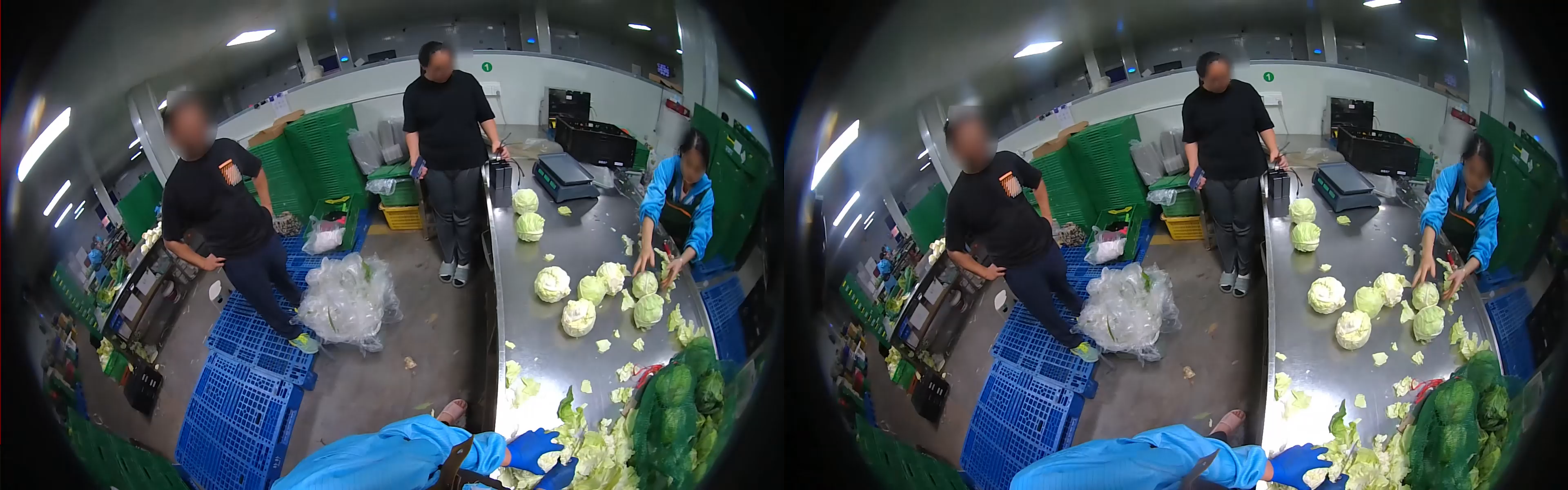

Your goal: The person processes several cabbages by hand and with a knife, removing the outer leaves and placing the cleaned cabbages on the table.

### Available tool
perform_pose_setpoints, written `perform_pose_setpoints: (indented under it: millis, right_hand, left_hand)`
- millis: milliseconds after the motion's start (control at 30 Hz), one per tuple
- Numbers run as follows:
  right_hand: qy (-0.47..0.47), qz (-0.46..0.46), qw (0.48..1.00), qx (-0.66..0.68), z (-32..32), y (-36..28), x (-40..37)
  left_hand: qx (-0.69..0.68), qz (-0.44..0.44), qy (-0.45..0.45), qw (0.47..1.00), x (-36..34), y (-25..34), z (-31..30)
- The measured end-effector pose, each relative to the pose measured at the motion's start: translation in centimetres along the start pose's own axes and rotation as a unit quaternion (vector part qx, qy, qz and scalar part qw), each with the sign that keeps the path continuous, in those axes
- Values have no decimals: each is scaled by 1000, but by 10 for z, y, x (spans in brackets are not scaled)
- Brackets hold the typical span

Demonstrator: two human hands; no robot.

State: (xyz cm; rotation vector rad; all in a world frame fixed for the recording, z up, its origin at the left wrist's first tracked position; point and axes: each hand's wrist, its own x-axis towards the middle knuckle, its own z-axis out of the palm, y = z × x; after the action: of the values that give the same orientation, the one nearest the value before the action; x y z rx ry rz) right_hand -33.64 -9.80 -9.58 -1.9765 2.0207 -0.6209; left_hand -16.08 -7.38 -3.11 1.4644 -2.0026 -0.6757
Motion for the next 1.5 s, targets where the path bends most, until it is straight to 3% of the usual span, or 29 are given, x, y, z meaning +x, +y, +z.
perform_pose_setpoints:
  millis: [100,200,300,367,400,433,467,500,533,600,633,667,700,733,767,800,833,900,1000,1033,1067,1167,1200,1267,1300,1367,1400,1433,1500]
  right_hand:
    - [4,-6,1000,-29,-1,1,-1]
    - [14,3,999,-32,-1,4,0]
    - [2,-3,992,-124,-28,13,2]
    - [-12,-20,985,-171,-33,49,-6]
    - [12,43,979,-201,-29,66,-6]
    - [69,75,986,-133,5,123,8]
    - [-48,107,993,-16,-7,140,20]
    - [4,39,996,81,-41,109,11]
    - [-17,74,983,169,-74,63,9]
    - [12,-35,965,261,-82,31,3]
    - [-19,-121,932,342,-91,-6,-3]
    - [-82,-76,908,403,-121,-71,-10]
    - [-97,-79,934,333,-131,-97,-12]
    - [11,-173,971,162,-130,-102,-11]
    - [23,-168,967,191,-141,-107,-10]
    - [14,-124,949,288,-149,-105,-13]
    - [36,-95,952,290,-132,-78,-19]
    - [-15,3,969,247,-126,-51,-27]
    - [10,182,926,332,-122,-28,-32]
    - [12,171,913,371,-144,-49,-26]
    - [104,-56,907,405,-149,-62,-21]
    - [78,-84,955,274,-182,-127,-16]
    - [71,-87,945,309,-179,-124,-15]
    - [46,-108,921,371,-165,-104,-6]
    - [68,-127,896,420,-145,-84,-7]
    - [-18,-66,962,265,-126,-36,-19]
    - [-23,30,959,281,-123,-25,-26]
    - [-28,126,948,292,-121,-19,-31]
    - [21,-5,954,299,-141,-45,-29]
  left_hand:
    - [-47,-47,-69,995,-1,5,-25]
    - [-130,-87,8,988,-4,-17,-34]
    - [-321,-149,99,930,2,-56,-15]
    - [-492,-173,127,844,4,-51,-17]
    - [-482,-157,134,851,2,-36,-31]
    - [-474,-153,145,855,3,-29,-36]
    - [-434,-156,158,873,3,-18,-44]
    - [-395,-158,164,890,4,-7,-49]
    - [-378,-126,197,896,6,-11,-40]
    - [-395,-86,212,890,12,-21,-12]
    - [-384,-93,217,892,10,-22,-5]
    - [-432,-87,188,878,11,-12,-15]
    - [-412,-60,190,889,14,-12,-14]
    - [-466,-97,183,860,16,-8,-21]
    - [-464,-125,177,859,17,-9,-29]
    - [-462,-152,170,857,18,-10,-36]
    - [-623,-194,151,743,21,-13,-41]
    - [-727,-244,137,627,26,5,-63]
    - [-748,-220,76,621,34,27,-88]
    - [-745,-189,74,635,39,28,-85]
    - [-699,-191,109,681,39,45,-87]
    - [-769,-282,76,568,37,41,-71]
    - [-766,-254,67,586,38,35,-60]
    - [-814,-221,22,537,40,32,-53]
    - [-746,-184,9,639,32,26,-44]
    - [-567,-113,8,816,15,15,-27]
    - [-620,-141,-2,772,18,24,-32]
    - [-597,-149,-12,789,16,25,-29]
    - [-548,-164,-35,819,11,27,-24]
